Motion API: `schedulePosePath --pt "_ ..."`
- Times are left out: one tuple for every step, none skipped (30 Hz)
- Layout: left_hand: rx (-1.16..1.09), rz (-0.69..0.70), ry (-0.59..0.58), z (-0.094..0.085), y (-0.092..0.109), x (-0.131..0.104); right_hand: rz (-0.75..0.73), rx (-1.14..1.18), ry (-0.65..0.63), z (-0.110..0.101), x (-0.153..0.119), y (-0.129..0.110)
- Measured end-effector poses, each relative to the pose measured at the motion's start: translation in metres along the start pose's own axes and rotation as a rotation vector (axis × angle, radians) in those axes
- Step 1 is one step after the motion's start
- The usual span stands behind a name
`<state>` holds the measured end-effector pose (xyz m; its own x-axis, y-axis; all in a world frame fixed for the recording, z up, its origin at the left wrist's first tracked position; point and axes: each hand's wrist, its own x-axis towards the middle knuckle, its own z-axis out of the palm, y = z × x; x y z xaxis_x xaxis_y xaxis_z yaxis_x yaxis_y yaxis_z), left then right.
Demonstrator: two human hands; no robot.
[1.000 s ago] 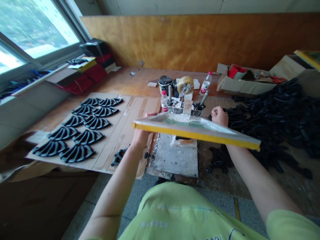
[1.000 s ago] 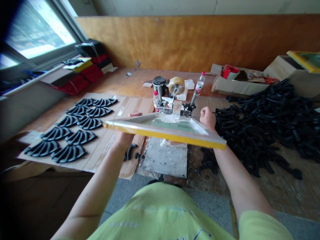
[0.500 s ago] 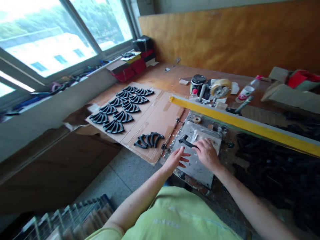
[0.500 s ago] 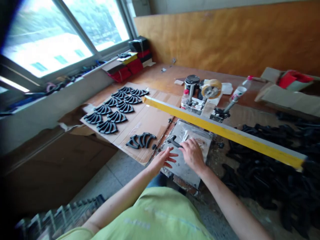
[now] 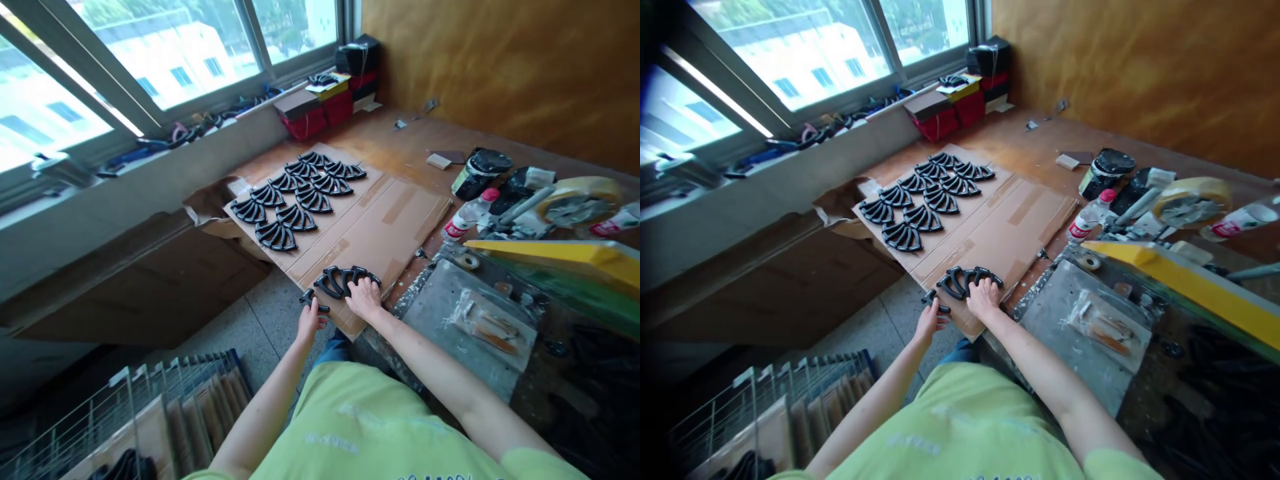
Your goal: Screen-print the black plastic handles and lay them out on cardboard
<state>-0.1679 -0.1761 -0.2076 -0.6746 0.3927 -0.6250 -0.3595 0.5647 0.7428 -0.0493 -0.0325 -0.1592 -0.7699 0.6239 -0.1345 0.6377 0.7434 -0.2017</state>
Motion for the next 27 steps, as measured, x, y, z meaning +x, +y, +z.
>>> schedulePosePath --pt "0.046 0.012 -0.011 -0.001 -0.001 0.006 0.018 -0.018 -0.022 0.005 0.007 -0.002" --pt "0.099 0.024 -0.023 -0.002 -0.001 0.011 0.031 -0.03 -0.032 0.008 0.012 -0.002" --pt "0.152 0.035 -0.04 -0.002 0.0 0.014 0.044 -0.037 -0.029 0.01 0.016 -0.001" --pt "0.2 0.043 -0.057 -0.003 0.0 0.017 0.058 -0.04 -0.021 0.011 0.019 0.001" --pt "0.238 0.046 -0.075 -0.004 0.0 0.019 0.071 -0.04 -0.014 0.011 0.022 0.004" --pt "0.262 0.047 -0.093 -0.004 0.0 0.021 0.082 -0.037 -0.012 0.01 0.025 0.006" --pt "0.273 0.045 -0.107 -0.004 0.0 0.022 0.089 -0.035 -0.016 0.008 0.027 0.008" --pt "0.273 0.045 -0.119 -0.003 0.001 0.023 0.093 -0.033 -0.022 0.007 0.03 0.009" --pt "0.266 0.044 -0.129 -0.001 0.001 0.024 0.094 -0.033 -0.026 0.006 0.032 0.008" --pt "0.254 0.043 -0.134 0.001 0.002 0.024 0.089 -0.034 -0.027 0.005 0.034 0.007" --pt "0.242 0.044 -0.134 0.004 0.002 0.024 0.076 -0.035 -0.021 0.005 0.037 0.006" --pt "0.232 0.046 -0.13 0.006 0.003 0.024 0.055 -0.035 -0.014 0.005 0.038 0.005" --pt "0.226 0.048 -0.124 0.008 0.005 0.023 0.03 -0.033 -0.009 0.006 0.04 0.004" --pt "0.22 0.046 -0.12 0.009 0.006 0.021 0.006 -0.029 -0.008 0.007 0.041 0.005" --pt "0.222 0.048 -0.109 0.009 0.007 0.019 -0.014 -0.023 -0.01 0.008 0.041 0.007" --pt "0.236 0.064 -0.079 0.009 0.008 0.016 -0.024 -0.016 -0.011 0.008 0.04 0.01" --pt "0.266 0.109 -0.026 0.008 0.009 0.012 -0.025 -0.011 -0.011 0.009 0.039 0.013" --pt "0.306 0.188 0.039 0.008 0.01 0.007 -0.02 -0.008 -0.008 0.009 0.038 0.017" --pt "0.35 0.292 0.103 0.008 0.01 0.003 -0.016 -0.006 -0.004 0.01 0.035 0.02" --pt "0.396 0.405 0.154 0.009 0.011 -0.002 -0.018 -0.005 -0.001 0.01 0.033 0.022" --pt "0.44 0.503 0.182 0.012 0.013 -0.005 -0.026 -0.004 -0.003 0.01 0.03 0.024" --pt "0.481 0.569 0.182 0.015 0.015 -0.008 -0.038 0.0 -0.007 0.01 0.028 0.024" --pt "0.527 0.597 0.168 0.019 0.017 -0.01 -0.052 0.008 -0.01 0.01 0.026 0.023" --pt "0.579 0.592 0.158 0.023 0.02 -0.01 -0.065 0.018 -0.013 0.01 0.025 0.022" --pt "0.632 0.568 0.157 0.027 0.023 -0.009 -0.075 0.027 -0.012 0.01 0.024 0.02" --pt "0.681 0.537 0.161 0.031 0.026 -0.007 -0.081 0.036 -0.01 0.011 0.024 0.018" --pt "0.719 0.508 0.168 0.032 0.03 -0.005 -0.083 0.042 -0.007 0.011 0.024 0.017"
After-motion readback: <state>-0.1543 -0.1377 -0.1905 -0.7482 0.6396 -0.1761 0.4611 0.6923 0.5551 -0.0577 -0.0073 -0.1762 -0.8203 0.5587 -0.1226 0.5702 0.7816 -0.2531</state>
